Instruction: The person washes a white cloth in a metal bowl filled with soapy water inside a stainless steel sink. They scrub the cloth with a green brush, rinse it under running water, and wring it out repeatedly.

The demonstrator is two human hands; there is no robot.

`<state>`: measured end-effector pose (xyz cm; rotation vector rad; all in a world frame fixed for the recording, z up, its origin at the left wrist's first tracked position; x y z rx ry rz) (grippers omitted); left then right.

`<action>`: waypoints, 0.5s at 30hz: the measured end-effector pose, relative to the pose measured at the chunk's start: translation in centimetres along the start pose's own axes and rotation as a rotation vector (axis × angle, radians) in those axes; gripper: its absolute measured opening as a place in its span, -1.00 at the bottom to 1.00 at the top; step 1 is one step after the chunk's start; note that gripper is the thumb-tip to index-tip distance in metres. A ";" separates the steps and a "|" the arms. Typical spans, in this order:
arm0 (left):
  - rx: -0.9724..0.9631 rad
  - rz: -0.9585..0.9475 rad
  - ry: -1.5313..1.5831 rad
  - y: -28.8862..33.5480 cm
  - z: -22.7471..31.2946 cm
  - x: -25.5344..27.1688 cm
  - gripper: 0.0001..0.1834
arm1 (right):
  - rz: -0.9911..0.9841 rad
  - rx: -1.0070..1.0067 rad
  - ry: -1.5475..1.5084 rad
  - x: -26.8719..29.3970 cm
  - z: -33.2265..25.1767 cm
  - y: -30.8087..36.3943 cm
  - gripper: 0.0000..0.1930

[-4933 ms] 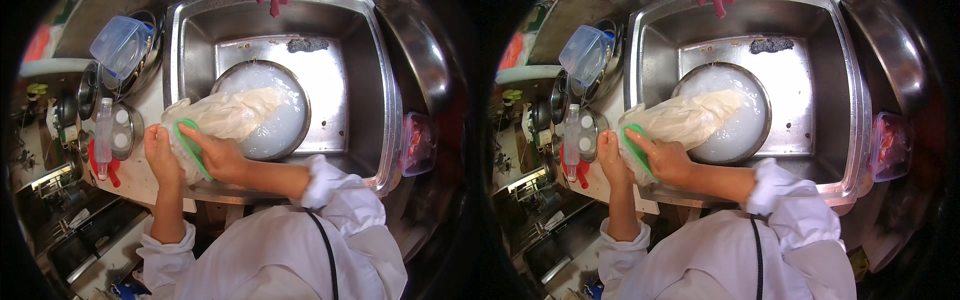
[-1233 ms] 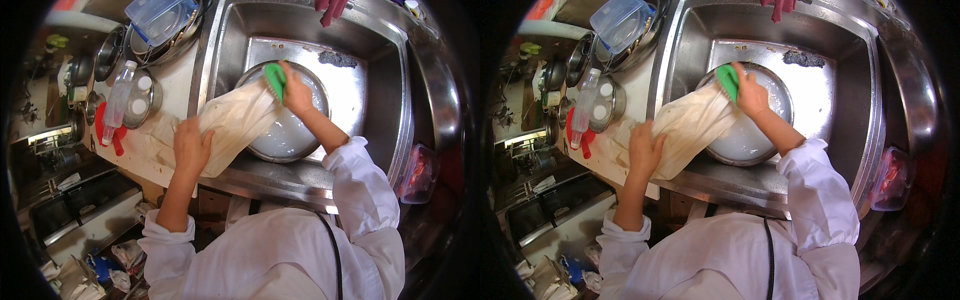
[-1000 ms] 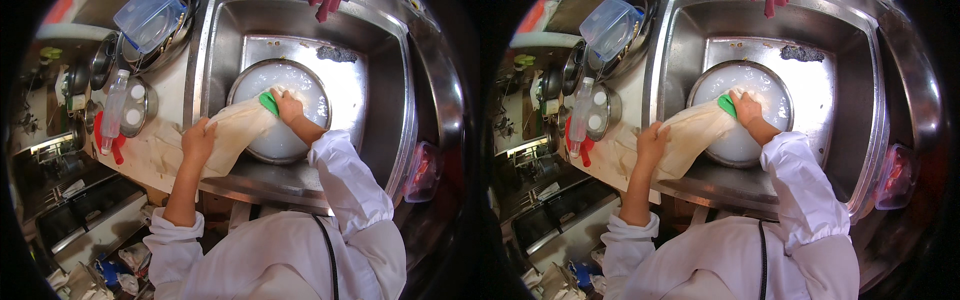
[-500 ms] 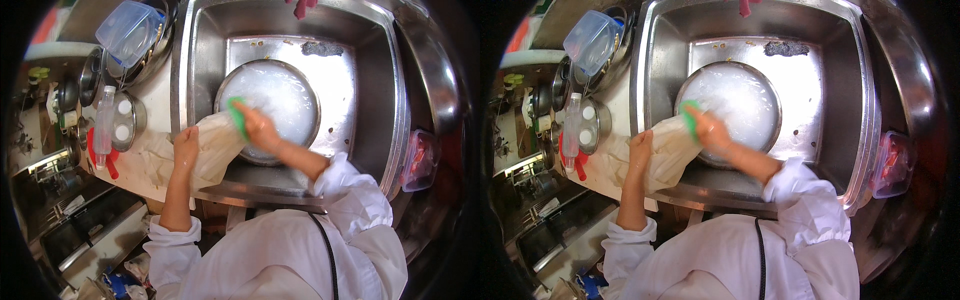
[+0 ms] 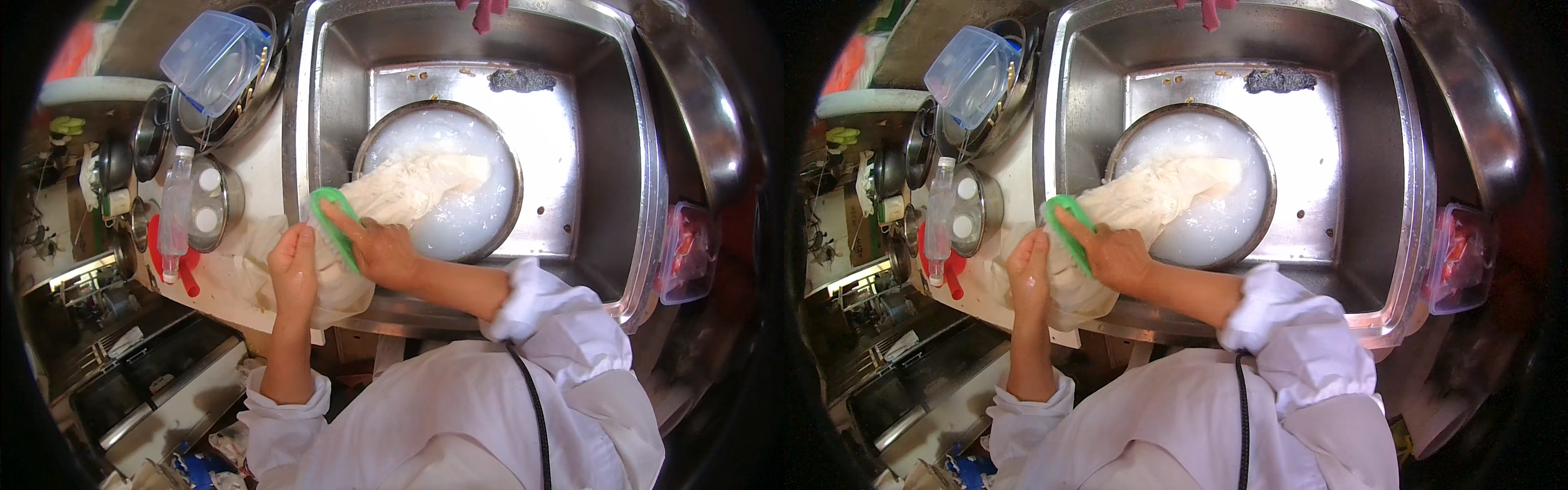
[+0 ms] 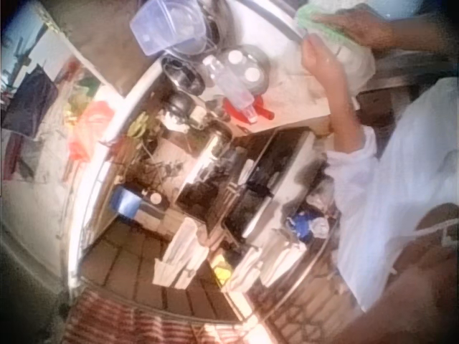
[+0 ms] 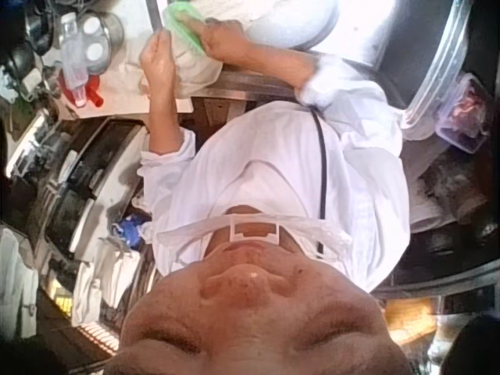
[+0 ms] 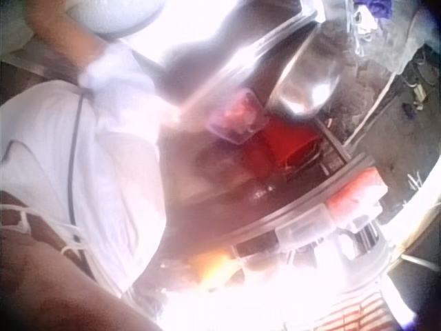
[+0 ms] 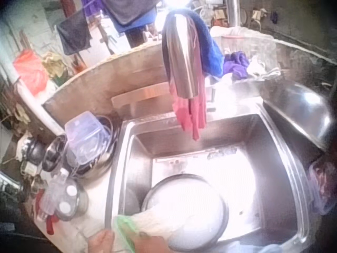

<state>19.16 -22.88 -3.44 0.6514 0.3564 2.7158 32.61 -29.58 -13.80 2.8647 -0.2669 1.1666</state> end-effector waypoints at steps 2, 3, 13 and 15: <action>-0.022 0.022 0.013 0.6 1.2 0.6 -0.72 | -0.096 -0.021 0.266 -0.5 1.1 -0.9 -0.32; -0.031 0.015 0.041 1.5 1.9 1.5 -0.72 | -0.210 -0.092 0.431 -0.2 3.1 -1.3 -0.32; -0.110 0.011 0.080 2.4 4.5 2.5 -0.76 | 0.088 0.001 0.095 1.1 -1.0 -0.1 -0.15; -0.142 0.029 0.059 3.1 5.5 3.1 -0.77 | -0.104 -0.095 0.263 -0.1 0.6 -0.9 -0.17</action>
Point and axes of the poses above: each hand's wrist, its own y-axis away from the middle knuckle, its own x-axis out of the back of the hand, z = x × y, the point moved 4 cm from there along -y, towards the middle knuckle, and after that the axes turned 3 degrees about y, right-handed, at the moved point
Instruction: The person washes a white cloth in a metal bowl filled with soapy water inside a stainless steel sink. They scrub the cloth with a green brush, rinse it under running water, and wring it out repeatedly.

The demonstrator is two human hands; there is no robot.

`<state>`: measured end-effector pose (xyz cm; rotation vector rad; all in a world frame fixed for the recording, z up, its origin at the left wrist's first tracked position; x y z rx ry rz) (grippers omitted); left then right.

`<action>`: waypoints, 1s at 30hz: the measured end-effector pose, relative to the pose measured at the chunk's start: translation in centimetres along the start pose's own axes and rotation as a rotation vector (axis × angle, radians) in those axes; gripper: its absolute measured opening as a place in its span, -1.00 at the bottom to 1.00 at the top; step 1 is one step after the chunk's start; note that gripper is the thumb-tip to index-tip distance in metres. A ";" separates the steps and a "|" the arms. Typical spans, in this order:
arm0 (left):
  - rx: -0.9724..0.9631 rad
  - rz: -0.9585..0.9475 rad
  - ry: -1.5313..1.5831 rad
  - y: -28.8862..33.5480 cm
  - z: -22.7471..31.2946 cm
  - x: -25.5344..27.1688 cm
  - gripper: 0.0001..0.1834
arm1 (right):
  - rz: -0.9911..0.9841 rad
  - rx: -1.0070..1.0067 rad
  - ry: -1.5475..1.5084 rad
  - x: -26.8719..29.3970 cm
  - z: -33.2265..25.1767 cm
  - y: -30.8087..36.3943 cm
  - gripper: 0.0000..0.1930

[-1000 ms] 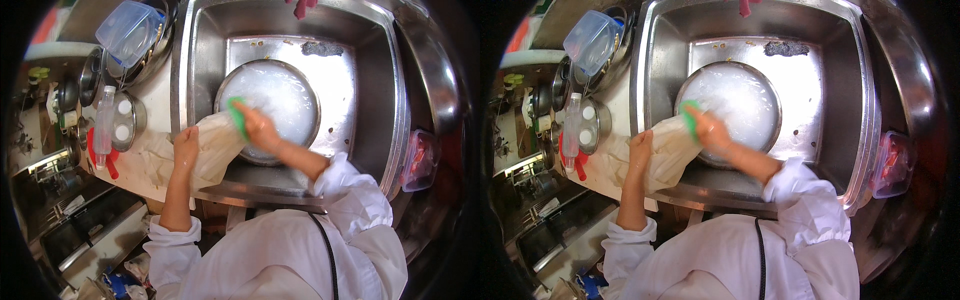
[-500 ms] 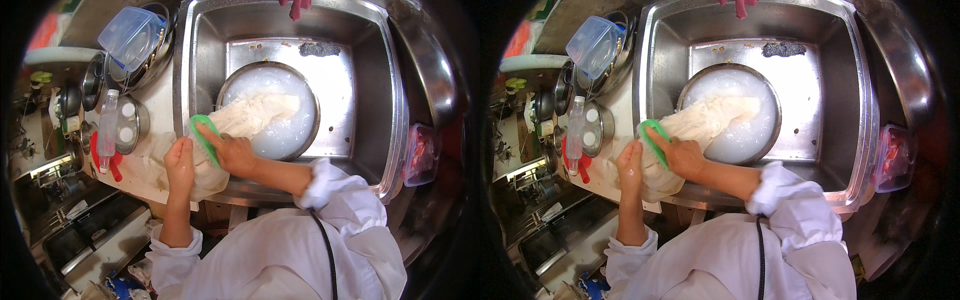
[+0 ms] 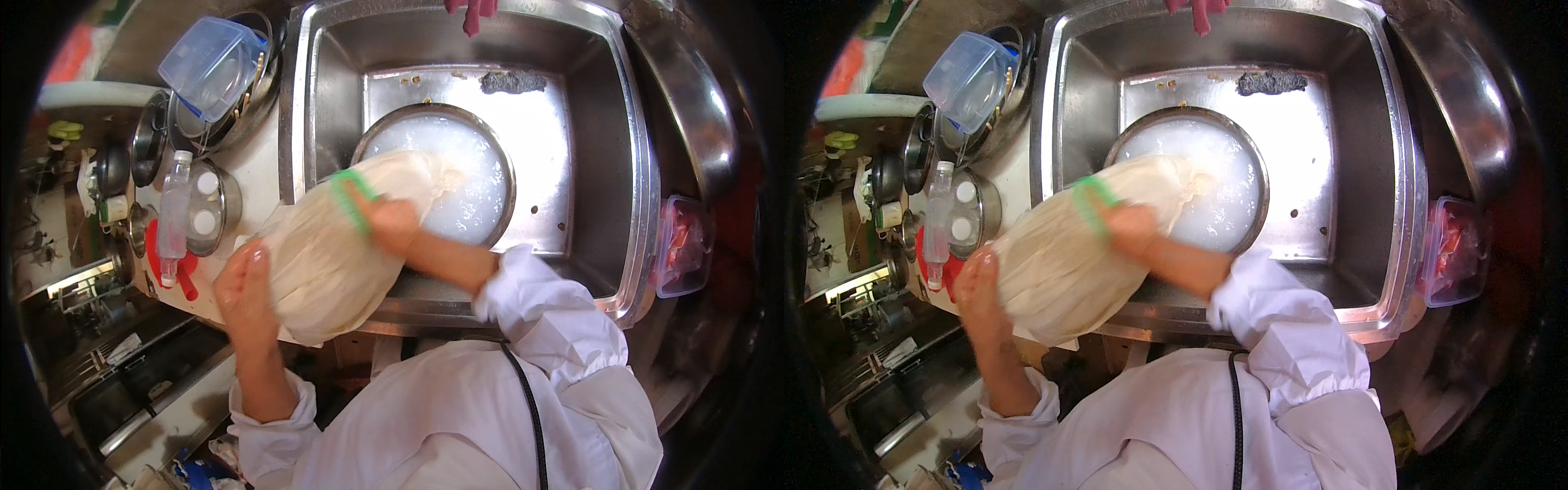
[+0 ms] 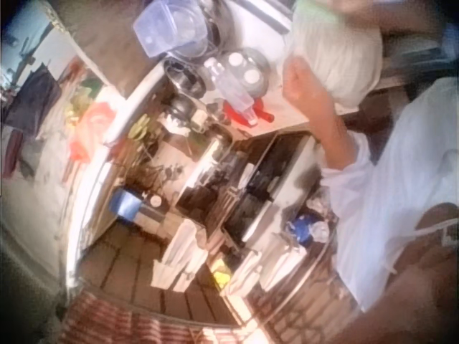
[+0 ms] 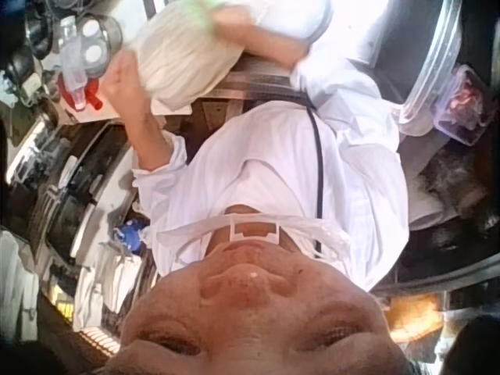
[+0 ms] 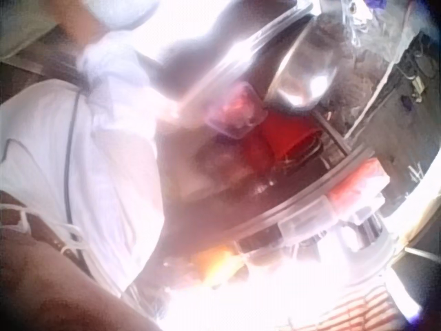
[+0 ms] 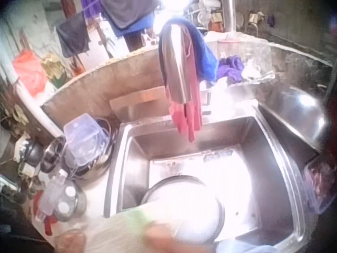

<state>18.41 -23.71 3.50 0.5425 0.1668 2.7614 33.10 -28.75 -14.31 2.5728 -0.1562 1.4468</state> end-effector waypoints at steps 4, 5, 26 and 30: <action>-0.046 0.127 -0.059 1.1 2.0 2.5 -0.79 | -0.295 -0.281 0.279 0.6 10.7 -1.0 -0.31; -0.028 0.139 -0.116 1.1 2.0 2.8 -0.79 | -0.239 -0.319 0.193 1.0 10.9 -0.5 -0.32; -0.108 0.089 0.079 1.8 2.6 5.0 -0.83 | 0.141 0.159 -0.133 2.1 -2.0 1.9 -0.31; -0.069 0.164 0.230 2.0 3.3 7.1 -0.82 | -0.358 -0.246 0.279 -0.5 10.5 0.3 -0.39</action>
Point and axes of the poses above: each hand's wrist, its own y-axis away from the middle knuckle, its own x-axis out of the back of the hand, z = x × y, the point moved 4 cm from there along -y, towards the middle knuckle, and after that the axes turned 3 degrees about y, right-handed, at the moved point
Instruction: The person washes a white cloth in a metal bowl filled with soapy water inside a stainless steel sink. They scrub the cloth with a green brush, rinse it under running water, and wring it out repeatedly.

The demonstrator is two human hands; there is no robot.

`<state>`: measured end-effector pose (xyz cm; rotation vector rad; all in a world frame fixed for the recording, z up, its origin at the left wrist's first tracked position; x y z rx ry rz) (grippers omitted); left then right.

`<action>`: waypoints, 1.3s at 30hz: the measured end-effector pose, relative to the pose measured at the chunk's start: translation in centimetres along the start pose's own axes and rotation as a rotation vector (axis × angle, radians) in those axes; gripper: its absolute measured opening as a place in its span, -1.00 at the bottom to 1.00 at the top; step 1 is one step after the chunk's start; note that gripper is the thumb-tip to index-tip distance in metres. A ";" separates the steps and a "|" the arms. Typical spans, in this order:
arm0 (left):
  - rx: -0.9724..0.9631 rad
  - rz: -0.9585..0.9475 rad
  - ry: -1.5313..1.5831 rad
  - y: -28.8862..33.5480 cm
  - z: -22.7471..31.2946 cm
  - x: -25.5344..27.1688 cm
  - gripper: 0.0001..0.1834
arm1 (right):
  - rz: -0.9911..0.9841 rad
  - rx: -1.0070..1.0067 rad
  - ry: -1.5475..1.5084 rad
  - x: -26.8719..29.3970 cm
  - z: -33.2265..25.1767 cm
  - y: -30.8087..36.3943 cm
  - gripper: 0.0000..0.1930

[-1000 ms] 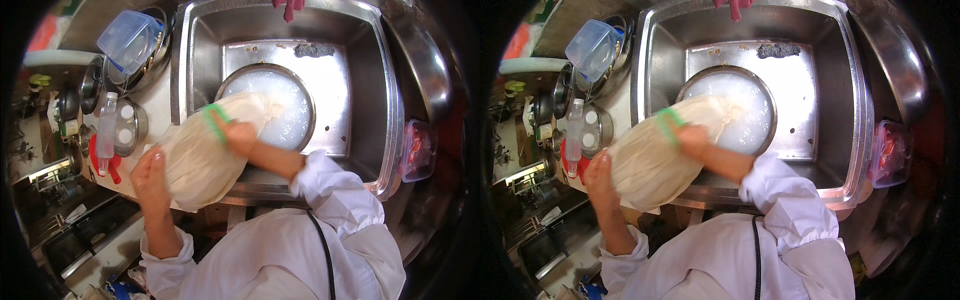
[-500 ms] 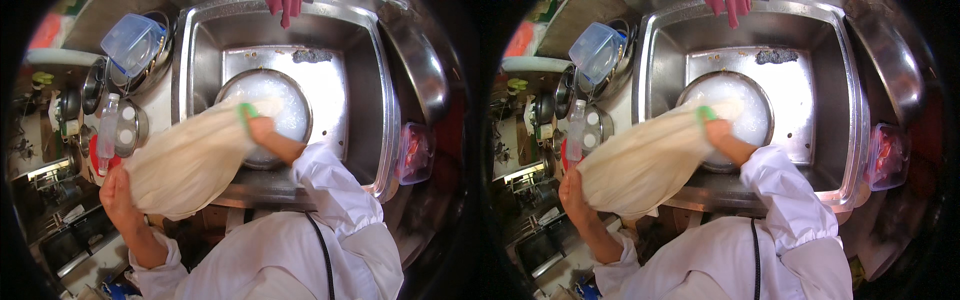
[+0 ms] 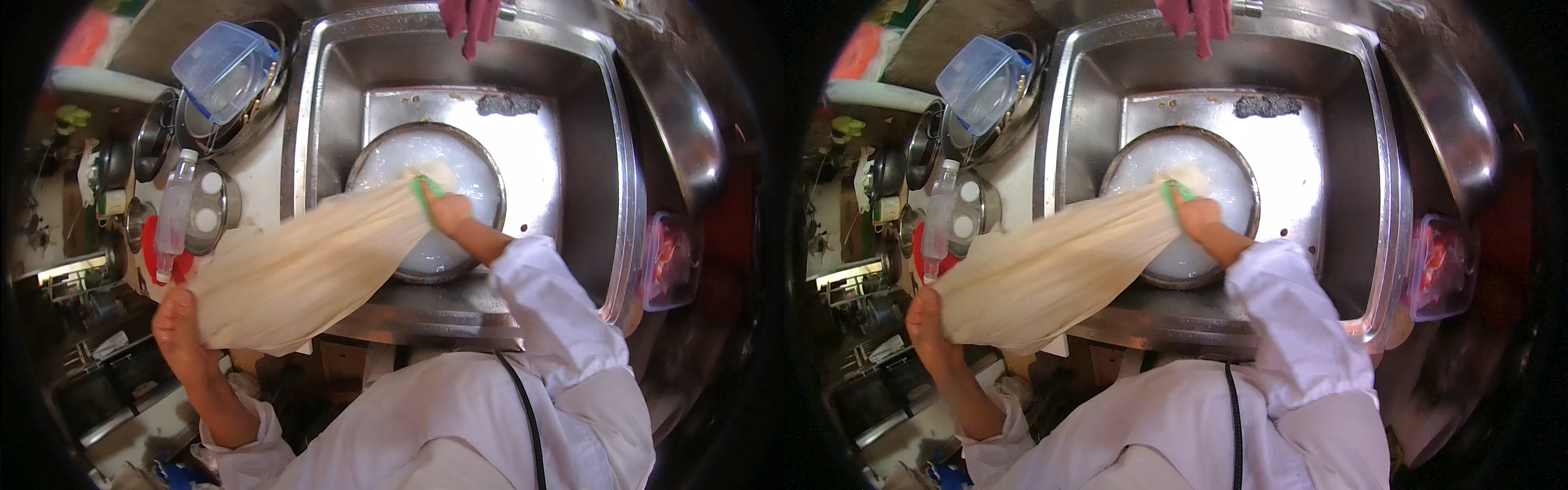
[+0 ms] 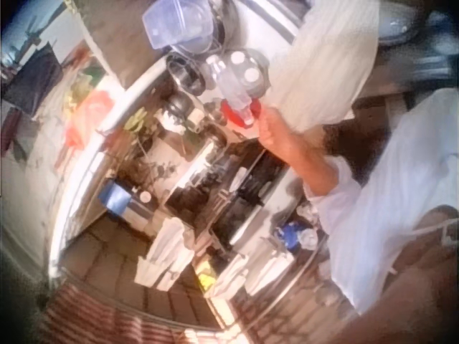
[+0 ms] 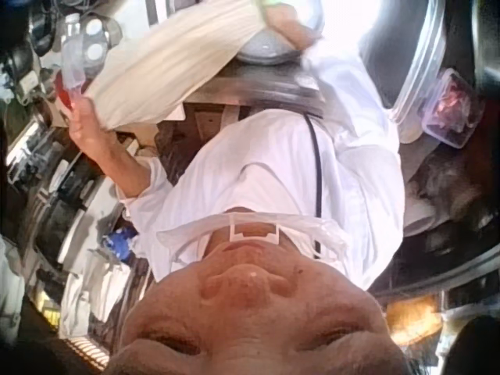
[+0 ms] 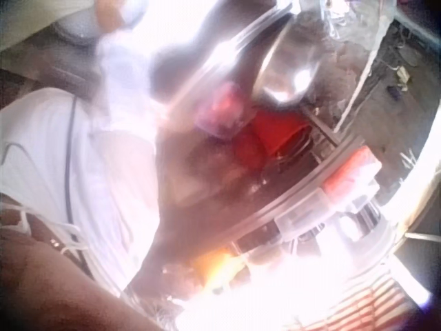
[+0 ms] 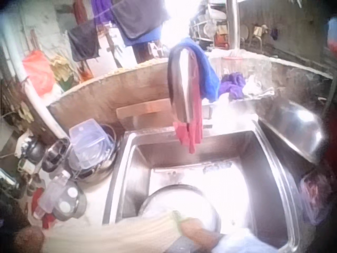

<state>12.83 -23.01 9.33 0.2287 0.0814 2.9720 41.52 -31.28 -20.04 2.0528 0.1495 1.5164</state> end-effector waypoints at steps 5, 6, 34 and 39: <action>-0.016 -0.005 -0.043 0.0 -1.1 1.2 -0.80 | 0.172 -0.041 -0.115 -0.8 2.1 0.5 -0.29; -0.045 -0.013 0.003 0.0 -1.1 1.1 -0.79 | 0.344 0.130 -0.249 0.6 -1.2 1.8 -0.23; -0.013 -0.190 -0.787 -1.2 -3.0 4.3 -0.83 | 0.007 0.017 -0.914 -4.7 2.9 -5.9 -0.82; -0.331 -0.061 -0.677 -3.3 -0.7 5.0 -0.85 | 0.458 0.184 -1.178 1.9 6.0 -3.3 -0.79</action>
Point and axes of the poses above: each hand's wrist, its own y-axis away from the middle knuckle, its own x-axis out of the back of the hand, z = x × y, the point moved 4 cm from there along -y, towards the middle knuckle, and after that the axes turned 3 degrees about y, right-handed, at the moved point
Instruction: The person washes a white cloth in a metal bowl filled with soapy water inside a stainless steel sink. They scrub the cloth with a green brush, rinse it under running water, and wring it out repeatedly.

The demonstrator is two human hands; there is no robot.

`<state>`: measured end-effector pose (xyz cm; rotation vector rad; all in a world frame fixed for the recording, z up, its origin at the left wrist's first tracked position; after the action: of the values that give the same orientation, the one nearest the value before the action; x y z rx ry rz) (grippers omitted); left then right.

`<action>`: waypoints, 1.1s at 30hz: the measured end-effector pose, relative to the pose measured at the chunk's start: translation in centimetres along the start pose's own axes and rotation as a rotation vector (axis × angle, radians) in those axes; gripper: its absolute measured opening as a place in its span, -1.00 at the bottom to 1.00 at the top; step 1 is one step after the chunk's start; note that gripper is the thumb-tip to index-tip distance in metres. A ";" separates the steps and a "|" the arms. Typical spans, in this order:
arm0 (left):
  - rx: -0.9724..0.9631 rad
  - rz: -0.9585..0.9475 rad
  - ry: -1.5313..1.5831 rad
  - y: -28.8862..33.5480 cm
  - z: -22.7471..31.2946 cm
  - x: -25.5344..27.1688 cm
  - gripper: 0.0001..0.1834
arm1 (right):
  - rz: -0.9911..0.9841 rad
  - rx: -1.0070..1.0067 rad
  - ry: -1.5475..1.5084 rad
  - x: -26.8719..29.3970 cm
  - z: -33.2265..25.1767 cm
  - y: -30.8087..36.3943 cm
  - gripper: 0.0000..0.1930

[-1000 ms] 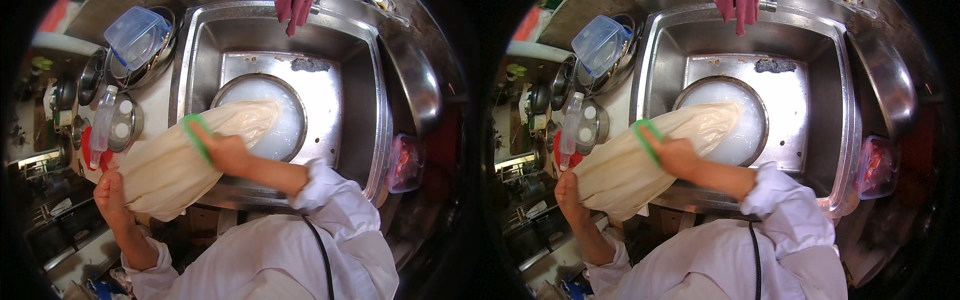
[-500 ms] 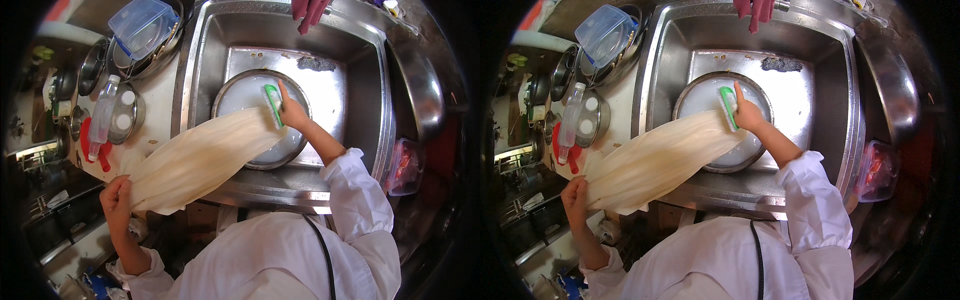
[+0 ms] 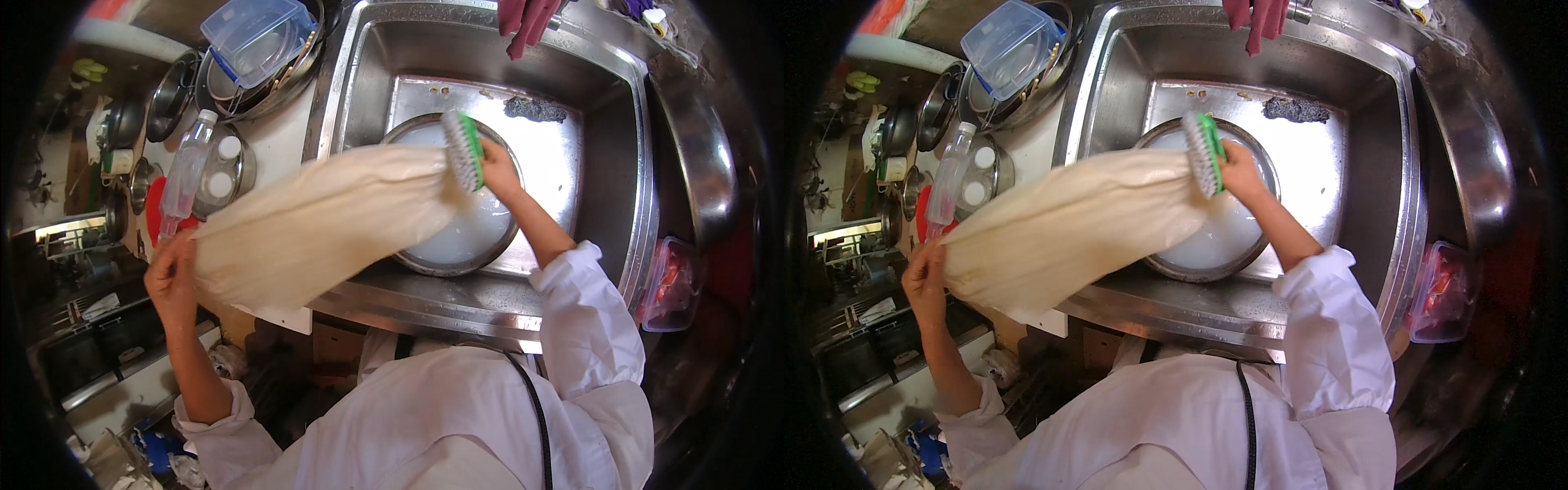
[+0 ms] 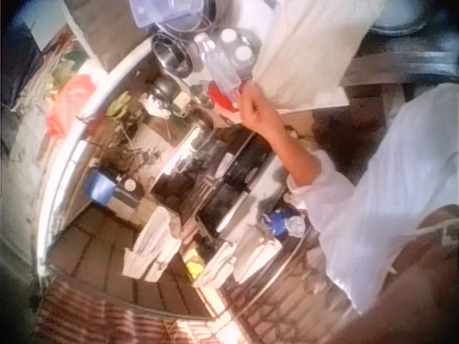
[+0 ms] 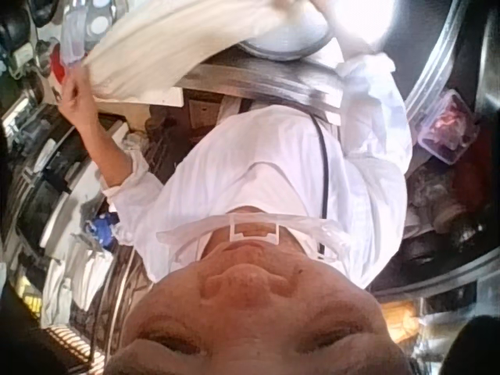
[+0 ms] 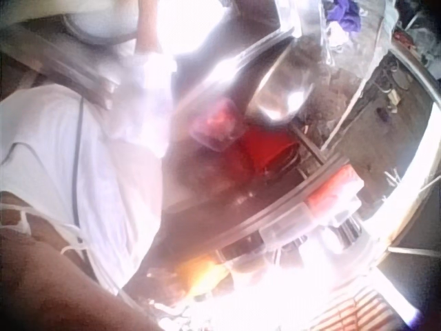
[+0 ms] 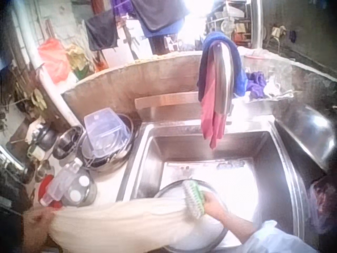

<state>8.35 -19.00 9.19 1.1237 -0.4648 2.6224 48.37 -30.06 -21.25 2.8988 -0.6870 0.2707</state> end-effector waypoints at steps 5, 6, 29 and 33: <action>-0.097 -0.308 -0.103 1.8 -0.4 -0.5 -0.71 | 0.041 -0.041 -0.011 3.5 0.5 4.8 -0.75; -0.054 -0.460 -0.105 2.7 -1.3 -1.9 -0.65 | -0.057 -0.033 0.178 3.5 1.2 5.8 -0.72; -0.135 -0.394 -0.168 7.1 0.5 -15.2 -0.86 | -0.052 0.051 0.506 -8.4 -7.6 7.2 -0.43; -0.191 -0.350 -0.010 5.3 2.9 -14.3 -0.92 | -0.411 0.326 0.649 -12.9 -9.0 10.0 -0.35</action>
<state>17.94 -26.42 -0.43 1.0494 -0.4628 2.2226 31.24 -31.66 -14.14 2.8560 0.0665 1.2784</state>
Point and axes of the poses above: each hand's wrist, its own y-axis away from the middle knuckle, its own x-axis out of the back of the hand, z = x × y, the point moved 4 cm from there along -y, towards the middle knuckle, and after that the axes turned 3 degrees about y, right-handed, at the moved point
